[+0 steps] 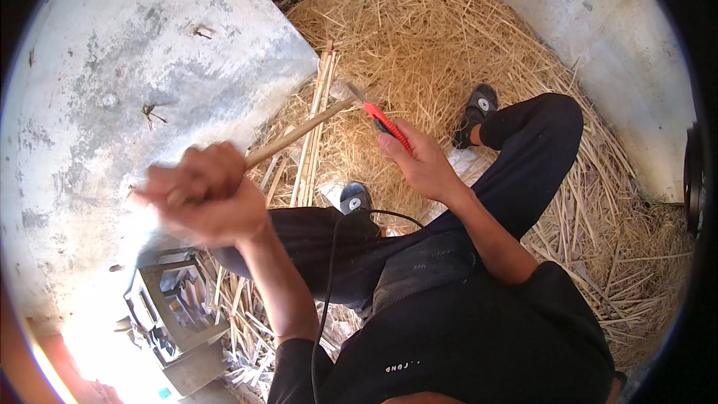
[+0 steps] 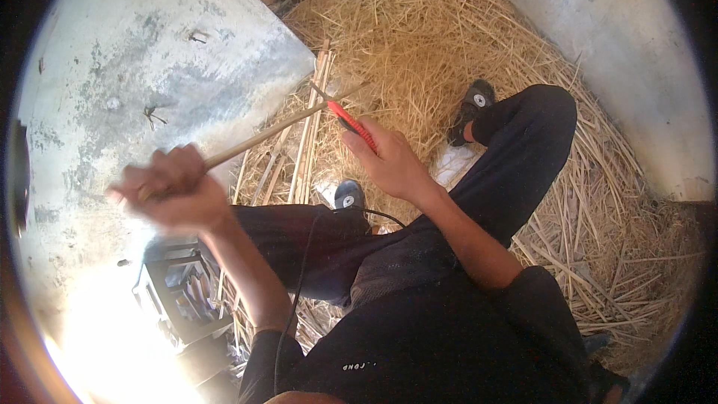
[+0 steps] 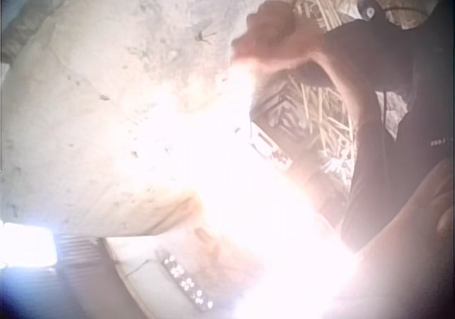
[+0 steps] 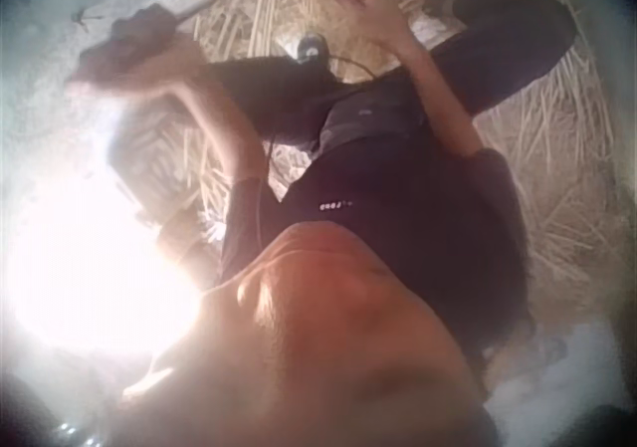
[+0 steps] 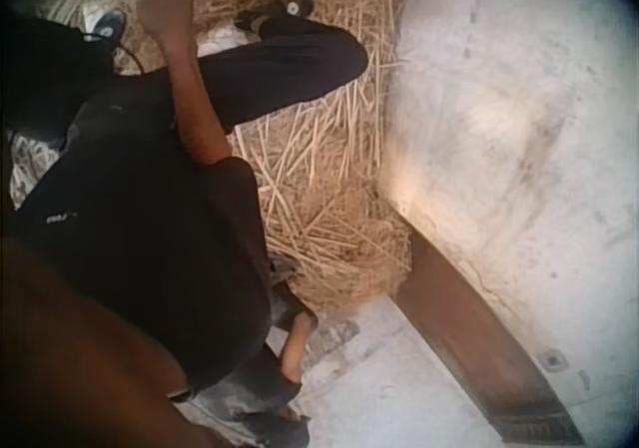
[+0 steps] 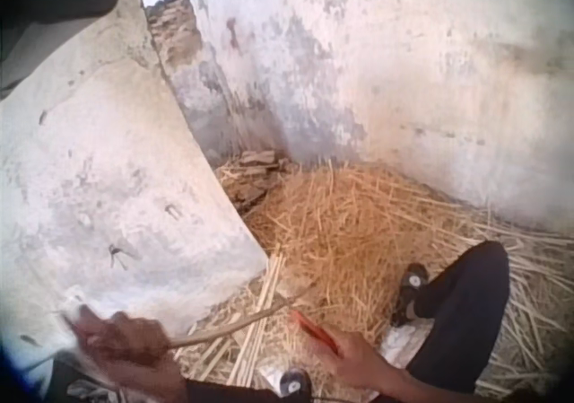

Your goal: The person shaves and peels thin layers off a piece of bamboo using a utility knife while sitting on a straw-covered floor.

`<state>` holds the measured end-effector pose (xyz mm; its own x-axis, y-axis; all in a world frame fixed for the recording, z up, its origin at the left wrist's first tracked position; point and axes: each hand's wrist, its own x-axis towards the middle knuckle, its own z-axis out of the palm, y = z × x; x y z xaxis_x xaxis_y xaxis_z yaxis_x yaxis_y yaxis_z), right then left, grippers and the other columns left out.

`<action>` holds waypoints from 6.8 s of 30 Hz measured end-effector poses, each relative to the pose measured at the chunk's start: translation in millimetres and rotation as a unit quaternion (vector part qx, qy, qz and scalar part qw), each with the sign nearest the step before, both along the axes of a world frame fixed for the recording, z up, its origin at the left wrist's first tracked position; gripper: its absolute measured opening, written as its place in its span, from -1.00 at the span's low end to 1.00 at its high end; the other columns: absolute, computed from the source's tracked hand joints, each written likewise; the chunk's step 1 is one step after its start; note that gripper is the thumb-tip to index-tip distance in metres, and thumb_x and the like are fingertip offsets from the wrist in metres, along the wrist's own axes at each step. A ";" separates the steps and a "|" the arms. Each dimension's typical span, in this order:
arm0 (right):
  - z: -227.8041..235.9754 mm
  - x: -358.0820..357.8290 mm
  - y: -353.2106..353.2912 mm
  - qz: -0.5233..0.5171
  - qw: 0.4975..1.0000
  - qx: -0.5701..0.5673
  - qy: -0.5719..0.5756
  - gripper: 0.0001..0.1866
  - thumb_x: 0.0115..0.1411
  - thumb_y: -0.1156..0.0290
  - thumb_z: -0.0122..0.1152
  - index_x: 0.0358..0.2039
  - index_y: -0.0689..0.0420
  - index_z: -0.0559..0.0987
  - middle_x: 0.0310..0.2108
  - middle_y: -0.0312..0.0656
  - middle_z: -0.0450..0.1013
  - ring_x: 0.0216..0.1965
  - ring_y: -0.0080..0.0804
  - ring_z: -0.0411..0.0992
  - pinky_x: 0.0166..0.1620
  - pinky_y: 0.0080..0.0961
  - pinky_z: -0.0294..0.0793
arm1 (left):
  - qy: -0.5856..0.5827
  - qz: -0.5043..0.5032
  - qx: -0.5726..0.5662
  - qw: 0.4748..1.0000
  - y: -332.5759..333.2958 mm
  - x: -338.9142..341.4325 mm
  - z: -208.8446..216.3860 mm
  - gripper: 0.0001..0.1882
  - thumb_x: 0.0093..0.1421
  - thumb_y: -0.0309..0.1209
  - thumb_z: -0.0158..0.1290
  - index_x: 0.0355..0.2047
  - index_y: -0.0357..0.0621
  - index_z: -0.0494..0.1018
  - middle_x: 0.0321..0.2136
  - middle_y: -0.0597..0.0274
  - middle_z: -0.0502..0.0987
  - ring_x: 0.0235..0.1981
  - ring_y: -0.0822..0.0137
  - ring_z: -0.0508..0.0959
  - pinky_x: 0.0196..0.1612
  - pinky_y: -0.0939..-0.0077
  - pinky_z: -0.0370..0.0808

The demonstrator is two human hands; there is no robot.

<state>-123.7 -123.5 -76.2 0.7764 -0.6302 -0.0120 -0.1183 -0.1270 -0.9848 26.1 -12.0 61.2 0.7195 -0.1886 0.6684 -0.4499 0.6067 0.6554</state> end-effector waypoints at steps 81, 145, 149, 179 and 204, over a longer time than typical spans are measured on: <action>18.8 -5.7 61.5 0.069 0.984 -0.163 -0.035 -0.83 0.24 0.41 -0.03 -0.22 0.24 0.37 -0.62 0.02 0.36 -0.62 0.01 0.38 -0.56 -0.24 0.27 | -0.232 0.302 0.038 0.924 16.2 -1.0 -43.8 -0.49 0.34 -0.32 -0.33 -0.79 -0.17 0.17 -0.88 0.33 0.13 -0.79 0.46 0.13 -0.65 0.56 0.01; 31.7 -1.0 53.2 -0.031 0.965 -0.233 -0.119 -0.75 0.28 0.26 -0.06 -0.40 0.20 0.35 -0.74 -0.06 0.29 -0.72 -0.07 0.34 -0.64 -0.31 0.28 | -0.265 0.349 0.000 0.899 -5.7 -4.0 -35.4 -0.51 0.29 -0.51 -0.30 -0.85 -0.19 0.14 -0.94 0.28 0.14 -0.91 0.44 0.15 -0.81 0.57 -0.03; -14.1 16.2 31.3 -0.022 0.937 -0.342 0.062 -0.76 0.25 0.27 -0.02 -0.39 0.19 0.33 -0.75 0.05 0.31 -0.67 0.08 0.38 -0.61 -0.15 0.35 | -0.270 0.349 0.014 0.897 -13.5 -13.6 -35.3 -0.51 0.29 -0.51 -0.29 -0.84 -0.18 0.13 -0.94 0.28 0.15 -0.90 0.44 0.16 -0.81 0.57 -0.03; 33.3 -5.3 35.0 -0.042 0.983 -0.138 -0.115 -0.71 0.30 0.21 -0.12 -0.32 0.20 0.42 -0.75 -0.17 0.26 -0.72 -0.36 0.31 -0.61 -0.36 0.28 | -0.303 0.297 -0.005 0.905 -10.8 -3.2 -49.3 -0.53 0.30 -0.52 -0.28 -0.81 -0.19 0.13 -0.94 0.28 0.16 -0.91 0.45 0.21 -0.83 0.59 0.02; 4.5 4.5 29.3 0.053 0.912 -0.371 0.168 -0.67 0.27 0.17 -0.08 -0.25 0.22 0.44 -0.69 0.05 0.39 -0.61 -0.02 0.44 -0.59 -0.18 0.39 | -0.243 0.338 0.044 0.908 -19.9 -16.5 -45.1 -0.51 0.30 -0.47 -0.29 -0.84 -0.14 0.14 -0.92 0.29 0.18 -0.90 0.44 0.20 -0.80 0.56 0.01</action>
